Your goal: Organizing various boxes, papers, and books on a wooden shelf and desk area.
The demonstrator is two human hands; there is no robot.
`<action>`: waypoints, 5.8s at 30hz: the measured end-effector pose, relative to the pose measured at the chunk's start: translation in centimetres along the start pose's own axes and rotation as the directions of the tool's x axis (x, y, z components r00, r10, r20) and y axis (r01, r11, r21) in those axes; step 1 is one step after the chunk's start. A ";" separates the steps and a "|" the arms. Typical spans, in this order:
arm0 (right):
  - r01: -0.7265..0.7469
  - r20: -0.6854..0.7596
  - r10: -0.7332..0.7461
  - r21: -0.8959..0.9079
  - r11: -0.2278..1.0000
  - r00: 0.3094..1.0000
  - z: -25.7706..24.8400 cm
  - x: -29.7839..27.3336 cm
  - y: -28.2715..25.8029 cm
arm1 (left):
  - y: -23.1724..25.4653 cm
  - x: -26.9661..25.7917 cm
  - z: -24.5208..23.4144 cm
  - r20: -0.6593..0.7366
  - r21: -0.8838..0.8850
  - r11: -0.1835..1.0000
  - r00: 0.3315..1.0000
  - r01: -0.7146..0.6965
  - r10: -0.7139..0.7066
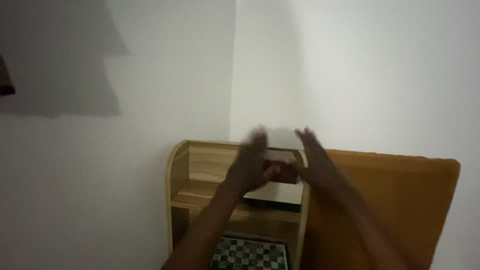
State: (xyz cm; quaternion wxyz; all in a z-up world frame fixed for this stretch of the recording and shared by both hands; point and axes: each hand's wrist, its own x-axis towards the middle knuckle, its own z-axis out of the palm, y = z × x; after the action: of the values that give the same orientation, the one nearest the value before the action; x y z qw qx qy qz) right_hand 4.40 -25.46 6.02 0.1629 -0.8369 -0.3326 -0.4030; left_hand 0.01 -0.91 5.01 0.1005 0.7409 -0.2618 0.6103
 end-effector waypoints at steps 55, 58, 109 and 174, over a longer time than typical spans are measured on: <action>-0.246 0.277 0.930 0.944 -0.218 0.240 -26.4 -61.2 -12.1 | 61.0 -24.3 -2.0 0.965 0.091 -0.996 0.246 0.018 0.093; -0.209 0.243 0.962 0.954 -0.215 0.121 -29.5 -64.3 -11.8 | 65.5 -23.2 -2.6 0.944 0.173 -0.982 0.273 0.078 0.188; -0.904 0.209 0.977 0.410 -0.121 -0.036 -32.1 -134.7 17.5 | 113.2 -47.4 20.5 0.989 0.149 0.100 -0.151 0.984 0.006; -0.954 0.962 0.025 0.274 -0.120 0.273 -10.9 -66.7 -1.6 | 63.4 -30.7 -5.3 0.864 -0.041 -0.719 -0.337 0.694 -0.374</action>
State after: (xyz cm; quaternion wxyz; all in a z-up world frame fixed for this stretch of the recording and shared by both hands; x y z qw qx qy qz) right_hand -33.16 -58.62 -39.38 0.6363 -0.6616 -0.0975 0.3845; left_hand -40.47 -43.74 -33.97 0.8245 0.5137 0.2014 -0.1256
